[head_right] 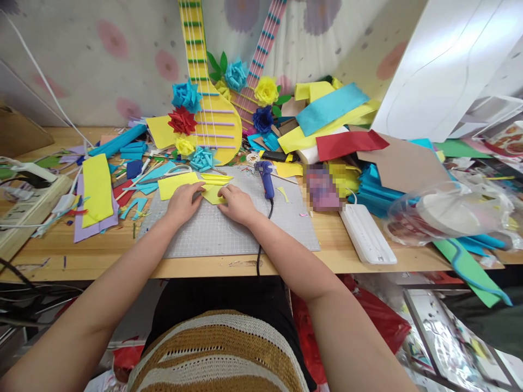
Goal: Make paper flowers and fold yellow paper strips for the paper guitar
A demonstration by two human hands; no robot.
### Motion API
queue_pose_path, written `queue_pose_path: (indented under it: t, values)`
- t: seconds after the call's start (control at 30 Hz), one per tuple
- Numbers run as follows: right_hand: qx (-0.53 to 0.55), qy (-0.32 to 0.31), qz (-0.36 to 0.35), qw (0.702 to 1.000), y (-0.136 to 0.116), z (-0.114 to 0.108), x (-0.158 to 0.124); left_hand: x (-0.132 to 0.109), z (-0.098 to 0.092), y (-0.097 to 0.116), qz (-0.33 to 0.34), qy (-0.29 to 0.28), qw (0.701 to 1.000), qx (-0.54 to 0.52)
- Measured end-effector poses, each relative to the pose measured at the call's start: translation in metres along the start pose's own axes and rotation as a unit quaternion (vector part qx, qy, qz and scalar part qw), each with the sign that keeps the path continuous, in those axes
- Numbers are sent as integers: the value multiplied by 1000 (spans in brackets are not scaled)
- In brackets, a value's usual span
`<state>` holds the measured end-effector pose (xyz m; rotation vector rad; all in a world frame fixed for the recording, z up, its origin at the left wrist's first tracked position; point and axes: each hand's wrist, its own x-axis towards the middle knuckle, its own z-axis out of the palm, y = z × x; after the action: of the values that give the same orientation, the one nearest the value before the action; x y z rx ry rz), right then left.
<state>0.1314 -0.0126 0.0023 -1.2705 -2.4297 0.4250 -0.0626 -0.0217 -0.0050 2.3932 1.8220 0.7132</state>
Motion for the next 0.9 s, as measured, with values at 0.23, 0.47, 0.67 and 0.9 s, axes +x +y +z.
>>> queue_pose_path:
  t: [0.23,0.47,0.67,0.9]
  values:
    - [-15,21,-3,1000,2,-2,0,-1,2,15,68,28,996,55]
    - [16,9,15,1000,16,-11,0,-10,2,18,99,-10,995,31]
    - [79,1,4,997,22,-13,0,-11,-1,18,63,-35,997,-4]
    - [127,-19,46,991,24,-8,3,-11,-4,17,37,-33,997,-56]
